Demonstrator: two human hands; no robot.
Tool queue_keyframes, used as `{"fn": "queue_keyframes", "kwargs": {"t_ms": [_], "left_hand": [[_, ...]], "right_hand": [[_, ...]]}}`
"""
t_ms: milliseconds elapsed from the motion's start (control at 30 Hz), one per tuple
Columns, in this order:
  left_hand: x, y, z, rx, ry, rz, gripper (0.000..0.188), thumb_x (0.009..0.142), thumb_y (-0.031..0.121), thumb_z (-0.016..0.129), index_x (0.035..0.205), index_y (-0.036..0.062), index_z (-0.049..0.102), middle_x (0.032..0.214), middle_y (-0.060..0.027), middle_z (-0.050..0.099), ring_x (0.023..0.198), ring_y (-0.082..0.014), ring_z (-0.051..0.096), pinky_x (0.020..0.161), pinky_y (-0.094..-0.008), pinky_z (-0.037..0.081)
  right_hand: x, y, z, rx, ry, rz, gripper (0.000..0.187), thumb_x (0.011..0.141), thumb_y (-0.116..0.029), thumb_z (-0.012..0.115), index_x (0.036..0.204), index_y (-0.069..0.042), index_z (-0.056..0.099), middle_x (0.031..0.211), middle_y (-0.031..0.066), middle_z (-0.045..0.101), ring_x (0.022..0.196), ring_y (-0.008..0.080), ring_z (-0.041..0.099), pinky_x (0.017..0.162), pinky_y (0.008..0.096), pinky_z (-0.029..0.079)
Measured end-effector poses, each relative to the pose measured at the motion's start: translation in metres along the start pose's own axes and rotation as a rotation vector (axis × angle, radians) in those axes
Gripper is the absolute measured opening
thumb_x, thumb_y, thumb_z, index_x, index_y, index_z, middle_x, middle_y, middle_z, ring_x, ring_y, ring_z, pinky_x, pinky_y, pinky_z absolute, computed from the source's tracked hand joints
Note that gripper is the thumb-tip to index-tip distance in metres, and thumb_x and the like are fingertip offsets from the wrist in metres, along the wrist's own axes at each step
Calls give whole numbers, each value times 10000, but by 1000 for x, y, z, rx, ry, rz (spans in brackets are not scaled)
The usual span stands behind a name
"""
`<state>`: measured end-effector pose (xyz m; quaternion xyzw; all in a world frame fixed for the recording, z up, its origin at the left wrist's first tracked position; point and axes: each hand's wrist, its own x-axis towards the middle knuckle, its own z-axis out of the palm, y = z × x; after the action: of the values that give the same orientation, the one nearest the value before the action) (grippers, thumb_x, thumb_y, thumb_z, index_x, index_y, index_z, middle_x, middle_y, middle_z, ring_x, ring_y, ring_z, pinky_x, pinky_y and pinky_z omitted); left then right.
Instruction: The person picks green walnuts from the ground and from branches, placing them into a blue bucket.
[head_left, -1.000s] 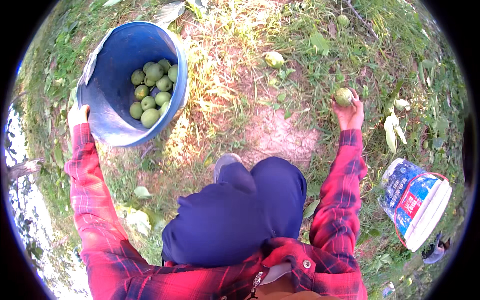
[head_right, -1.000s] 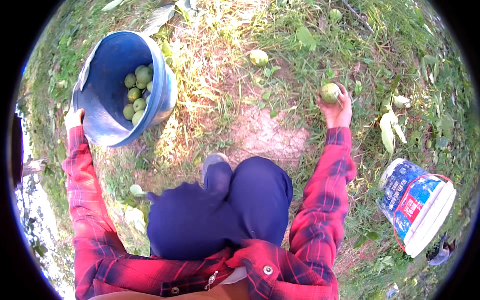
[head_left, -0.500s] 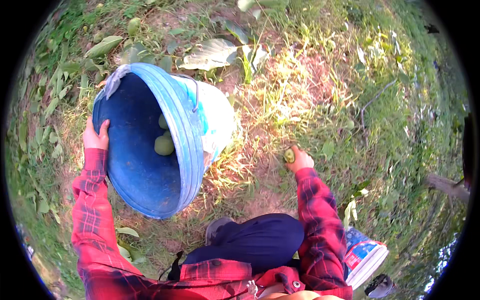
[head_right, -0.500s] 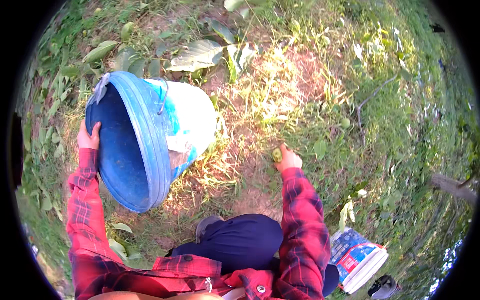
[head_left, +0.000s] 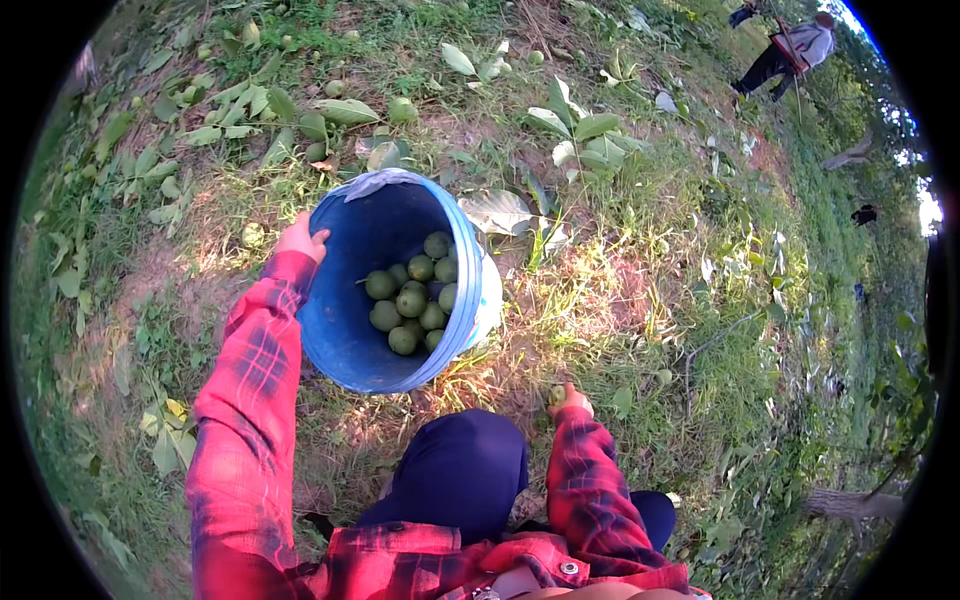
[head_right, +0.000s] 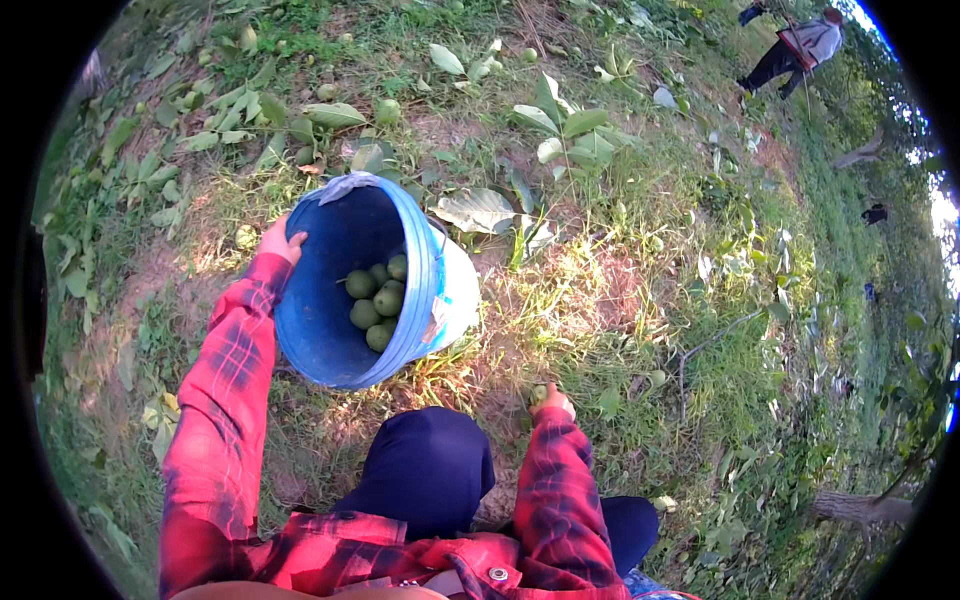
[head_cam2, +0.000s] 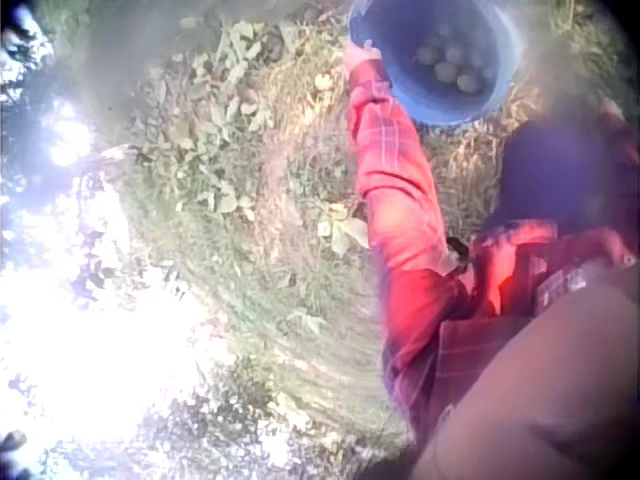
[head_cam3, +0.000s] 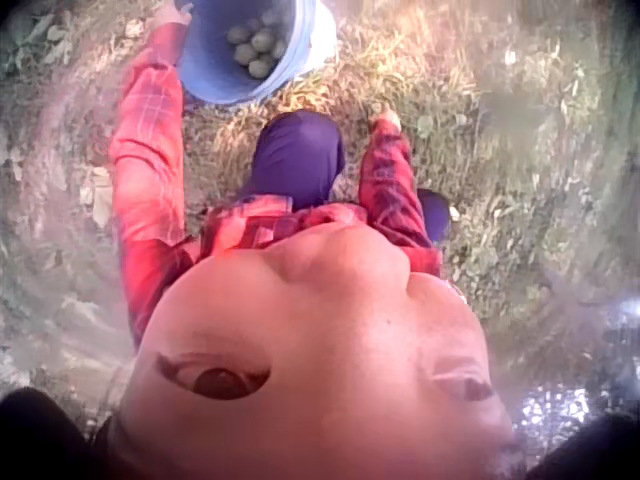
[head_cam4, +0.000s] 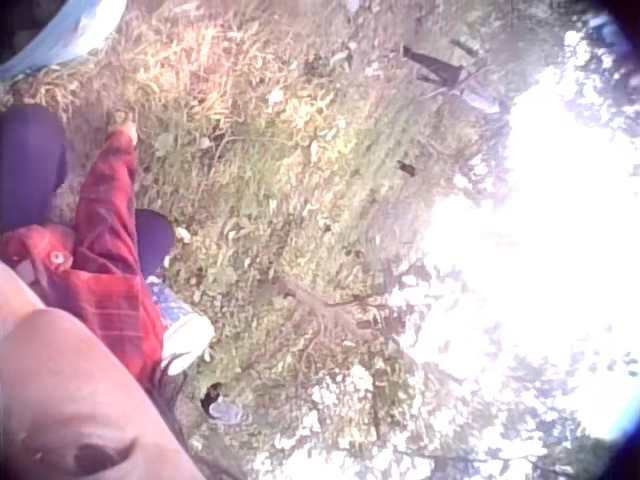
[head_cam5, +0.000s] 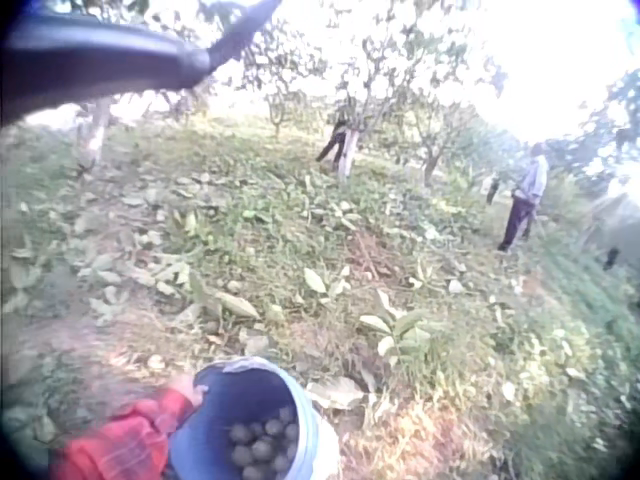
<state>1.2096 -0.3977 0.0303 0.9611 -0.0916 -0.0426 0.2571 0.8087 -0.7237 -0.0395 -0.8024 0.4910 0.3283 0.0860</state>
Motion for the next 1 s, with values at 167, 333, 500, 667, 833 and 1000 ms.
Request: {"fn": "queue_keyframes", "kwargs": {"t_ms": [167,333,500,667,833,1000], "left_hand": [[-37,8,-41,98,47,-202,396,676,167,577,1013,17,432,854,-218,536,806,-359,515,710,-409,404],[-114,21,-33,-10,129,-116,321,641,74,526,942,-25,470,855,-220,541,814,-345,525,728,-364,412],[-105,42,-25,6,150,20,327,590,106,495,896,-8,504,853,-204,549,826,-321,530,743,-369,404],[-72,33,-13,-399,-88,-147,249,650,50,522,898,21,509,710,-102,550,497,-212,533,357,-293,415],[-49,14,-54,-254,-66,-228,224,620,165,589,780,56,478,616,-99,528,368,-172,444,291,-245,341],[-46,41,-25,-232,-91,-498,236,595,232,595,633,23,493,459,-97,474,296,-172,380,262,-233,284]], "right_hand": [[16,-3,-9,1236,221,-186,506,598,-249,656,1038,-136,433,887,67,540,722,200,531,633,309,437],[-54,35,-88,2328,-450,-843,438,768,-456,405,1072,-140,410,1045,141,459,688,244,520,522,386,447],[-148,140,-166,2314,-571,-1289,672,699,-594,385,1198,-163,254,1077,213,401,608,235,490,436,356,428],[-198,261,-117,2224,-22,-1168,692,697,-574,418,1187,-125,227,1043,245,393,595,233,494,410,343,437],[-316,411,-5,2161,952,-514,542,761,-479,398,1146,-111,298,1049,214,412,629,224,515,449,351,477],[-454,560,75,1587,1751,784,447,786,-420,365,1089,-92,393,923,112,496,672,236,523,524,372,474]]}}
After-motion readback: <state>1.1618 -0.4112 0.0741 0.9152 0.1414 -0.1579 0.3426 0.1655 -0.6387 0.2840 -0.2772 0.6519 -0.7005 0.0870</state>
